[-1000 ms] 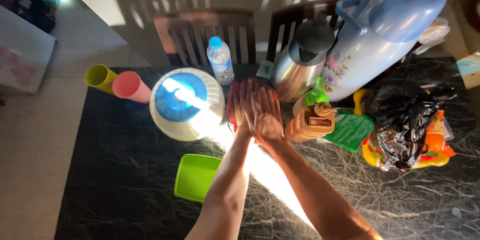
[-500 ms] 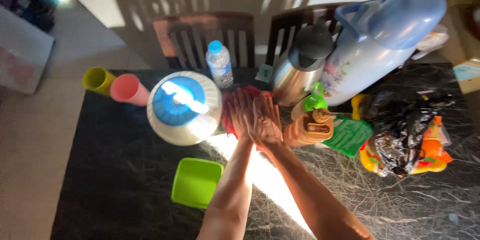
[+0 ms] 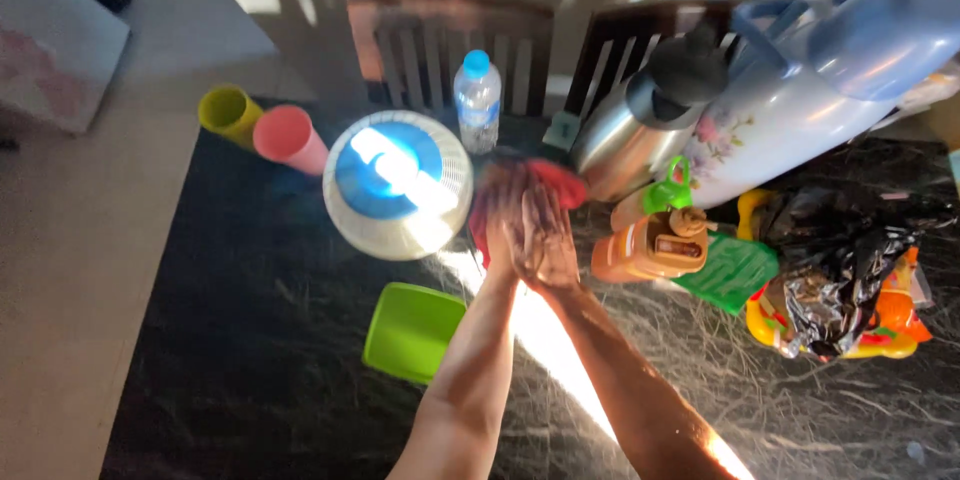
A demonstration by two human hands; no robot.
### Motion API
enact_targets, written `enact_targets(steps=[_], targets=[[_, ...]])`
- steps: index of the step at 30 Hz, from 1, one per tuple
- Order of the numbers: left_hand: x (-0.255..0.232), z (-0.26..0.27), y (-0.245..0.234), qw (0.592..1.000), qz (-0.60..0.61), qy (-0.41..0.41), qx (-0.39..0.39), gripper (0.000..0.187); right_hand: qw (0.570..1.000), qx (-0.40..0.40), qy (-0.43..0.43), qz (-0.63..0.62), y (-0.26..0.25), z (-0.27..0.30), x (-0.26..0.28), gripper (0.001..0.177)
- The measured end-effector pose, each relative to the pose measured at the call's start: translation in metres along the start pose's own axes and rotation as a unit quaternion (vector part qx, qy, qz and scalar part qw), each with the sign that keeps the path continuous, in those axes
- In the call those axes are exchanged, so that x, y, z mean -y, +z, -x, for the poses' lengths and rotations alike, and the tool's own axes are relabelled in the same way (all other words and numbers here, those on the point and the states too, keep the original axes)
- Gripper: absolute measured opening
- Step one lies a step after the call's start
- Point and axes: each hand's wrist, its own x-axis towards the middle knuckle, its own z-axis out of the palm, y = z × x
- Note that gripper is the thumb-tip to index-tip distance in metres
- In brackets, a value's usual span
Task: Cleaning a table and a plastic container using a cloth.
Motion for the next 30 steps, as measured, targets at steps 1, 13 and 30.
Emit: enact_targets(steps=[1, 13, 30], targets=[[-0.004, 0.007, 0.000, 1.000, 0.000, -0.007, 0.003, 0.060, 1.000, 0.008, 0.000, -0.001, -0.002, 0.003, 0.001, 0.068], [-0.054, 0.039, -0.009, 0.933, -0.337, -0.087, 0.090, 0.063, 0.999, -0.010, -0.003, -0.045, -0.027, 0.011, -0.002, 0.066], [-0.037, 0.086, -0.027, 0.934, -0.284, 0.076, 0.203, 0.073, 0.997, -0.014, 0.034, -0.061, -0.057, 0.047, 0.000, 0.062]])
